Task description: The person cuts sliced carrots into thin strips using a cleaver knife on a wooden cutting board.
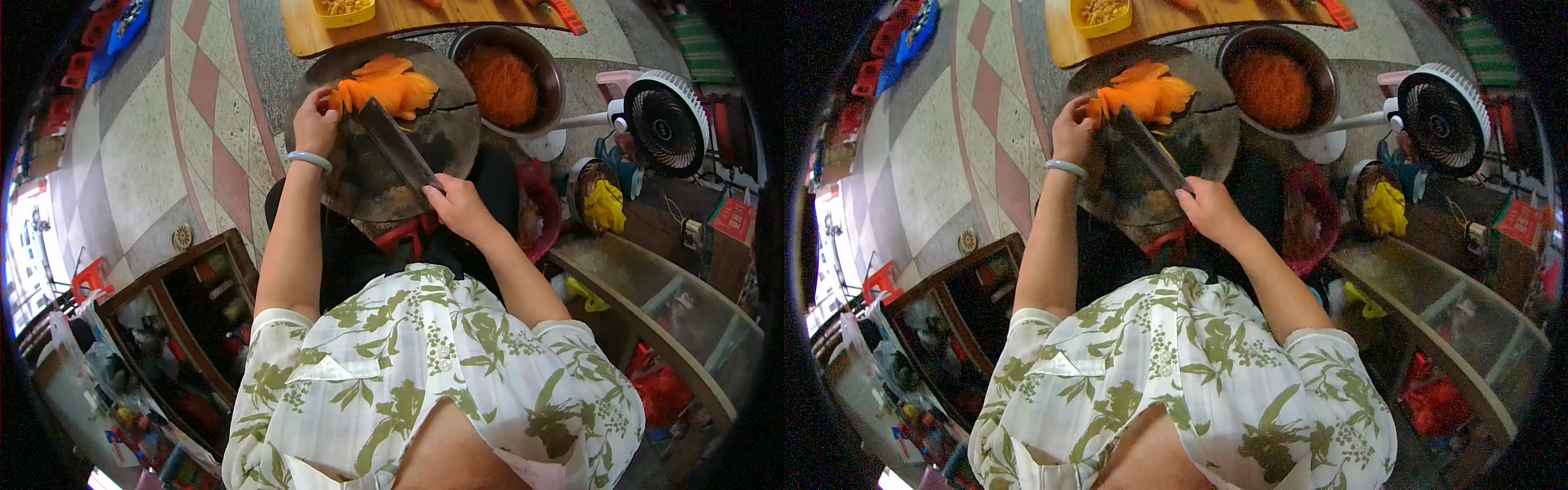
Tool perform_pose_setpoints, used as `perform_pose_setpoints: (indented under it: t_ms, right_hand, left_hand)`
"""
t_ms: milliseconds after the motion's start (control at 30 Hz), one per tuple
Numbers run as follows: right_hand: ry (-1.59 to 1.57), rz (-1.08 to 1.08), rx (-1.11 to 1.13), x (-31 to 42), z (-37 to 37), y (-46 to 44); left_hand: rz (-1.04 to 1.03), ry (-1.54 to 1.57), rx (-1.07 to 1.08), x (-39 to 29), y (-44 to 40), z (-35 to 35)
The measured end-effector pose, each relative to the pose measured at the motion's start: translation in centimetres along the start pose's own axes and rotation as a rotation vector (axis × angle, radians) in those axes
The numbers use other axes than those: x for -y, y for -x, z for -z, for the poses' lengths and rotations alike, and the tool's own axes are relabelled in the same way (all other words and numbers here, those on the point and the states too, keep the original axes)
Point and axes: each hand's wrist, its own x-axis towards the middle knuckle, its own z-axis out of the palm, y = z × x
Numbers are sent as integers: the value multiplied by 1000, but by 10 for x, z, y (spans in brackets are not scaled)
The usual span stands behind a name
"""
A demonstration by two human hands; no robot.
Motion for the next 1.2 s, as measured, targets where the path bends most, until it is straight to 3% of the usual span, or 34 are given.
perform_pose_setpoints:
  t_ms: [100, 333, 400, 500, 733, 867, 967, 1067, 1200]
  right_hand:
    - [31, -6, 14, -4, 2, 0]
    - [158, 38, -50, 2, 21, 5]
    - [193, 90, -5, 0, 16, 3]
    - [264, 180, 22, -8, 3, -1]
    - [332, 133, -38, -2, 13, -6]
    - [349, 140, -33, 7, 14, 3]
    - [359, 331, -222, -2, 7, 8]
    - [362, 192, -172, 4, 11, 9]
    - [444, 299, -158, 4, 7, 9]
  left_hand:
    - [100, 66, -52, -1, 4, 3]
    - [-23, 33, -131, -11, 65, 20]
    - [-86, -109, -123, -18, 92, 15]
    - [-389, -306, -96, -24, 125, 5]
    - [-671, -387, 32, -31, 151, -16]
    - [-706, -441, 95, -26, 160, -14]
    - [-700, -441, 90, -20, 167, -9]
    - [-676, -463, 84, -19, 171, -9]
    - [-679, -451, 94, -12, 171, -11]
